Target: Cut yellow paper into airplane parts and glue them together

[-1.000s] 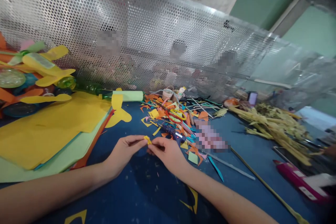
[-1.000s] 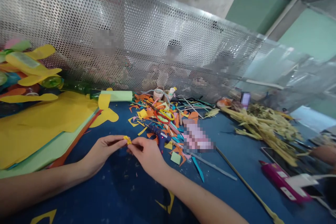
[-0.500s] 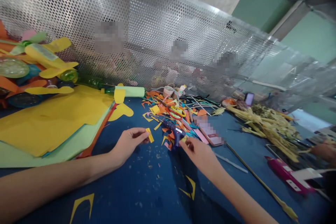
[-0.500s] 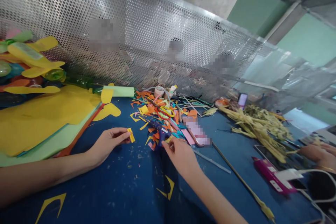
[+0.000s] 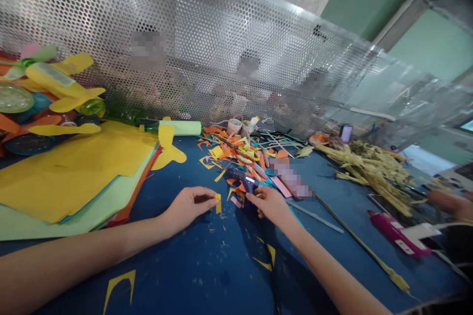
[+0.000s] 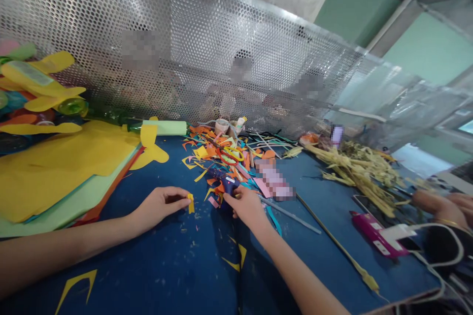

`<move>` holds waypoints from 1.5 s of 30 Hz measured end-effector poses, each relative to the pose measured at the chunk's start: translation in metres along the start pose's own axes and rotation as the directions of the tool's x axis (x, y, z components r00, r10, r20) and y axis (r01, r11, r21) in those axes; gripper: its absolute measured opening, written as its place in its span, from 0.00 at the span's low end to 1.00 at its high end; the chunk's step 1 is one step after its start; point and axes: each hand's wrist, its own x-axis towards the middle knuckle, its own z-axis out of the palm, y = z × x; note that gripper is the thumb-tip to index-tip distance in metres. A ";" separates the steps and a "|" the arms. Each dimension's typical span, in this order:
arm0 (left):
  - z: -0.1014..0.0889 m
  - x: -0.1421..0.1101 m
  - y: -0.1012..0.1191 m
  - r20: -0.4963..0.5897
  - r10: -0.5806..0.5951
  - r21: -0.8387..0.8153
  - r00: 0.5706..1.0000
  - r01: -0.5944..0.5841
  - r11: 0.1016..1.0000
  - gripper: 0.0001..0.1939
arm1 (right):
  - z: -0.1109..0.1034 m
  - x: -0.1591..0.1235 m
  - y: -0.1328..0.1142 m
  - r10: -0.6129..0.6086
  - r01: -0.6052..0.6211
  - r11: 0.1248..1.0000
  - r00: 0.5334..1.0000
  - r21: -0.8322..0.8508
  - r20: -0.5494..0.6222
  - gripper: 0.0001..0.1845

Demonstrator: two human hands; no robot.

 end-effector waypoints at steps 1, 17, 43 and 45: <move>0.000 0.000 0.001 -0.006 -0.007 -0.014 1.000 0.007 1.000 0.09 | 0.001 -0.002 0.000 0.007 -0.008 0.999 1.000 0.036 0.004 0.14; -0.003 0.003 -0.002 -0.064 -0.037 -0.159 0.997 0.026 0.987 0.10 | 0.002 -0.028 -0.011 0.093 -0.088 0.722 0.995 0.686 0.030 0.13; -0.026 0.024 -0.008 -0.223 -0.126 -0.008 0.967 0.127 0.992 0.11 | 0.034 -0.018 -0.019 -0.329 0.298 0.931 0.936 0.208 0.128 0.18; -0.025 0.024 -0.008 -0.215 -0.134 -0.011 0.967 0.135 0.991 0.11 | 0.034 -0.019 -0.017 -0.296 0.279 0.953 0.941 0.119 0.165 0.20</move>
